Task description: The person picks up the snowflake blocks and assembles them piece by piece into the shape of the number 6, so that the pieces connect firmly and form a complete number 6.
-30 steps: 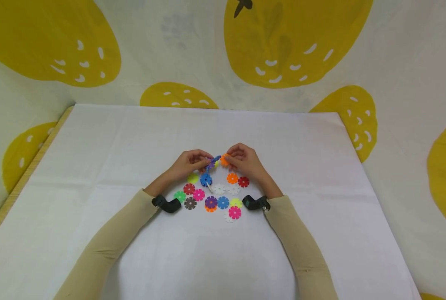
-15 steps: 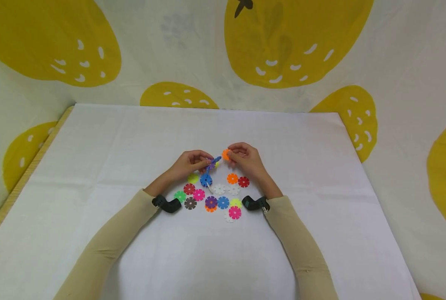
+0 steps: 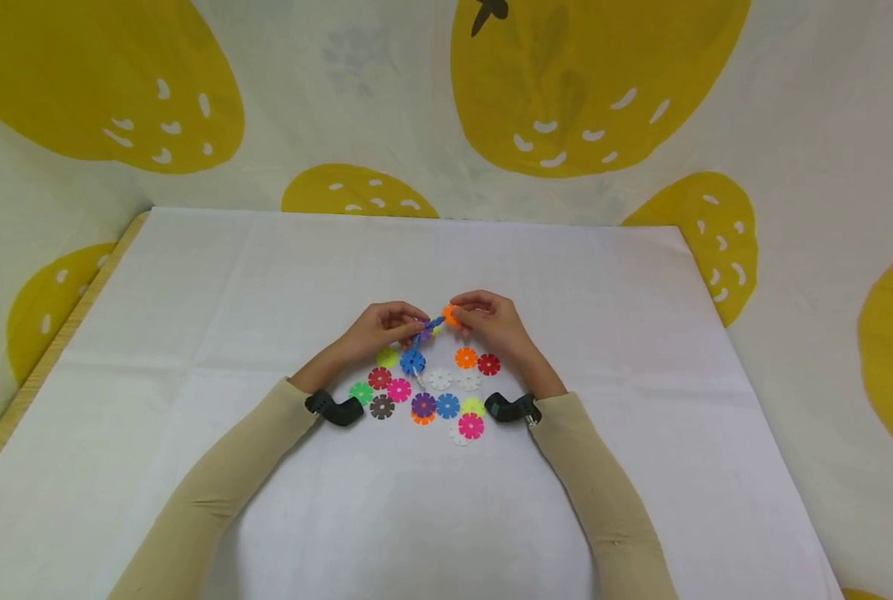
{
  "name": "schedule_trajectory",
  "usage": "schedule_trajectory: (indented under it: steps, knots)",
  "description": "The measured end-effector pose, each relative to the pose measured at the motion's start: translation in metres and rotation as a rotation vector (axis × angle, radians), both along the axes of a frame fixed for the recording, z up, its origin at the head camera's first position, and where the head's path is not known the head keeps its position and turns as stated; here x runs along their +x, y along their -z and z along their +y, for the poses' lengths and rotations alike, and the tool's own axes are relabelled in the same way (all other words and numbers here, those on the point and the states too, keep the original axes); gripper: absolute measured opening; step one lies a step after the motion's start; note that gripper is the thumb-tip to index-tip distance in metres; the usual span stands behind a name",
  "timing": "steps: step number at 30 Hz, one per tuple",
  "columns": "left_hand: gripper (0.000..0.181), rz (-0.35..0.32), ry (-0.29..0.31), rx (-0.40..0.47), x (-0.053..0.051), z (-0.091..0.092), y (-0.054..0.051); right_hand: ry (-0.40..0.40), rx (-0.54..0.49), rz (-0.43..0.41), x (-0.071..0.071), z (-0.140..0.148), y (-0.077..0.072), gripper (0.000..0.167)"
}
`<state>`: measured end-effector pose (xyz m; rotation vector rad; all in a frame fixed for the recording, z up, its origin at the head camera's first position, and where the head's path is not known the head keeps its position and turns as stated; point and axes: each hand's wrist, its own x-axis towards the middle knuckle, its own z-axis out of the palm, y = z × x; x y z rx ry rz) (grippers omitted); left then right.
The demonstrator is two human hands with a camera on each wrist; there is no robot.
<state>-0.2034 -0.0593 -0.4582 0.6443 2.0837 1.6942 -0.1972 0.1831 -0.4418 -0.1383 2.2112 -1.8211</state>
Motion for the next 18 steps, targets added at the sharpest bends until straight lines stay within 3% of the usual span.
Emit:
schedule_trajectory:
  steps: [13, 18]
  knots:
    - [0.021, 0.027, 0.004, 0.010, -0.0002, 0.0016, 0.0015, 0.030, -0.019, -0.043, 0.0016, -0.0027, 0.0011, 0.028]
    - [0.020, 0.044, -0.006, -0.029, -0.0006, 0.0014, 0.0014, 0.003, -0.034, -0.055, 0.0005, -0.0044, 0.0014, 0.028]
